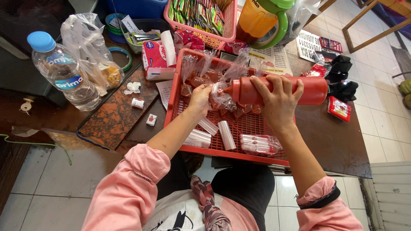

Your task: The person fills small plastic bags with sauce from a red bottle and ties them closed by hand.

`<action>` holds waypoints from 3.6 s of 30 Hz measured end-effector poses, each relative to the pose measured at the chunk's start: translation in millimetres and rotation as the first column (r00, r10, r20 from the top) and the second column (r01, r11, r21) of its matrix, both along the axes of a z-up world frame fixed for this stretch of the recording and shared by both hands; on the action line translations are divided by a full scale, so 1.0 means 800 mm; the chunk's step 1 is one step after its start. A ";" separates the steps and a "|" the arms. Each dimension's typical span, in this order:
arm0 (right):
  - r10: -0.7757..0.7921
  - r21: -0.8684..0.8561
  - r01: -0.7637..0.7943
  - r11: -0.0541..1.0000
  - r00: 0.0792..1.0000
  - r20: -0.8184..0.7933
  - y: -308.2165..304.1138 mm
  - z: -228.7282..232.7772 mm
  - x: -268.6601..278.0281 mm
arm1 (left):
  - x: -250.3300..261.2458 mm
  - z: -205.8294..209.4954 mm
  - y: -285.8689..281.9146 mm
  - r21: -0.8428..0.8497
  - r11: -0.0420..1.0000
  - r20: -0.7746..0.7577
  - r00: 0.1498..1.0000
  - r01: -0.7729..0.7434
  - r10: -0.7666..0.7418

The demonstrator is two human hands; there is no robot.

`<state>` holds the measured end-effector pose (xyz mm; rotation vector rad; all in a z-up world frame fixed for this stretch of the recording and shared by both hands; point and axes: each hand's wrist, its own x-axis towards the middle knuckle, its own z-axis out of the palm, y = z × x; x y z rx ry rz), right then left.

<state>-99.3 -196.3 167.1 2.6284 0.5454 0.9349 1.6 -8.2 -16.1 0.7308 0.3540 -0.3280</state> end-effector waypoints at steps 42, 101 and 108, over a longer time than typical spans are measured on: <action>0.061 0.798 0.118 0.591 0.980 -0.190 0.020 0.016 -0.042 | -0.040 0.079 0.018 -0.087 0.993 -0.089 0.993 0.075 -0.083; 0.450 0.622 0.644 -0.446 0.762 -0.466 -0.014 -0.193 0.088 | -0.015 0.049 0.022 -0.117 0.975 -0.145 0.974 -0.190 0.172; 0.593 0.589 0.703 -0.398 0.687 -0.420 0.005 -0.142 0.066 | -0.004 0.017 0.018 -0.030 0.993 -0.022 0.993 -0.117 0.116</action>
